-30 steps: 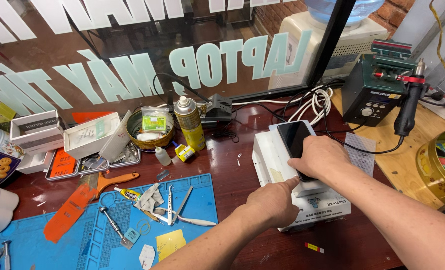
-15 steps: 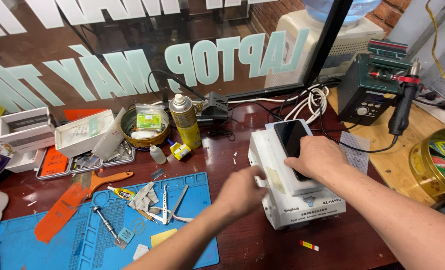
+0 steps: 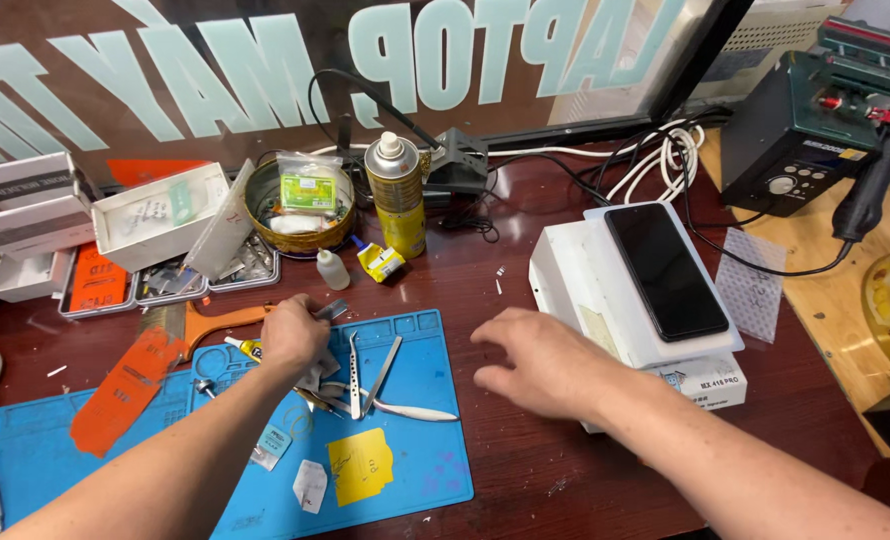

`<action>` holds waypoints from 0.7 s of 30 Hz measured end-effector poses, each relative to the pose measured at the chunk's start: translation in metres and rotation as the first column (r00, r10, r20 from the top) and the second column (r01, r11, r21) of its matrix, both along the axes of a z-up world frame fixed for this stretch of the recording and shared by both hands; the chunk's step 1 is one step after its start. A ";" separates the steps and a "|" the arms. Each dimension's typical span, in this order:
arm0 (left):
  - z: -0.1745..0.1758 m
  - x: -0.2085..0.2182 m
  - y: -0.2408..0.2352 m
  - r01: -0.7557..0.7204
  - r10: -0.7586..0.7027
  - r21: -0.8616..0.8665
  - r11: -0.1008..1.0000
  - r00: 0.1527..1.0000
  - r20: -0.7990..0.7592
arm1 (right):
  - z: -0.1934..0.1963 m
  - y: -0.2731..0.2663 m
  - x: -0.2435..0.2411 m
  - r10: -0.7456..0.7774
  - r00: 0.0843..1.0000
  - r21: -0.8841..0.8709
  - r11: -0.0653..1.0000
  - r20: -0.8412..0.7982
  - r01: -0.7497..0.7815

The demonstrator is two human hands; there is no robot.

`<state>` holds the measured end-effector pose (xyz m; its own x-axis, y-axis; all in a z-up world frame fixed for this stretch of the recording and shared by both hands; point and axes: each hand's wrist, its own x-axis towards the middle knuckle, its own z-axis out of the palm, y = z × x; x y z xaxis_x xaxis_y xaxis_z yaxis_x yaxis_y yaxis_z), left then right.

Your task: The person handles a dark blue smartphone, removes a small black component from the top edge, applies a liquid from a small bottle to the area, and then uses a yellow card and an orange plastic tool to work on the top edge of the device. The person also uses tweezers to manipulate a small piece of material near the top edge.

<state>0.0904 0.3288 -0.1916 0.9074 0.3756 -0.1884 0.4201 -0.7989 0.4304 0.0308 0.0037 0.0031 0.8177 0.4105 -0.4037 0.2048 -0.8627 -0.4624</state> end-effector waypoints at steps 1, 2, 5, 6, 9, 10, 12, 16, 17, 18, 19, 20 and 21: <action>-0.002 0.003 0.000 0.013 -0.013 -0.023 1.000 1.000 -0.002 | -0.002 0.006 -0.003 0.027 0.998 -0.015 1.000 -0.056 -0.027; -0.001 0.006 0.001 0.025 -0.025 -0.045 0.999 1.000 -0.002 | -0.003 0.010 -0.006 0.010 0.994 -0.025 1.000 -0.111 -0.013; 0.005 0.011 -0.001 0.027 -0.028 -0.082 0.996 0.999 -0.018 | -0.006 0.018 -0.011 -0.030 0.971 -0.052 0.998 -0.237 0.018; 0.006 0.012 -0.003 0.022 -0.025 -0.088 0.996 0.999 -0.027 | -0.007 0.018 -0.012 -0.038 0.966 -0.059 0.998 -0.256 0.024; 0.010 0.013 -0.010 -0.063 0.055 -0.074 0.995 0.994 -0.099 | -0.012 0.016 -0.014 -0.071 0.952 -0.086 0.995 -0.298 0.047; 0.011 0.015 -0.011 -0.070 0.062 -0.075 0.995 0.992 -0.110 | -0.013 0.016 -0.014 -0.082 0.948 -0.095 0.994 -0.307 0.056; 0.010 0.016 -0.010 -0.086 0.075 -0.076 0.993 0.988 -0.133 | -0.016 0.016 -0.016 -0.084 0.950 -0.114 0.992 -0.301 0.051; 0.003 0.021 -0.009 -0.052 0.048 -0.033 0.998 0.993 -0.105 | -0.017 0.019 -0.022 -0.085 0.938 -0.147 0.988 -0.335 0.038; 0.001 0.022 -0.009 -0.046 0.043 -0.033 0.998 0.995 -0.093 | -0.016 0.019 -0.023 -0.081 0.939 -0.139 0.990 -0.334 0.036; 0.000 0.022 -0.008 -0.040 0.037 -0.032 0.999 0.996 -0.081 | -0.016 0.020 -0.024 -0.078 0.939 -0.130 0.991 -0.334 0.036; -0.001 0.022 -0.008 -0.043 0.039 -0.052 0.998 0.996 -0.079 | -0.016 0.021 -0.025 -0.074 0.940 -0.121 0.992 -0.334 0.035; 0.000 0.021 -0.008 -0.046 0.040 -0.073 0.996 0.996 -0.078 | -0.015 0.021 -0.026 -0.096 0.933 -0.134 0.990 -0.346 0.052; 0.001 0.019 -0.009 -0.048 0.041 -0.094 0.994 0.996 -0.077 | -0.015 0.021 -0.026 -0.118 0.926 -0.148 0.987 -0.358 0.068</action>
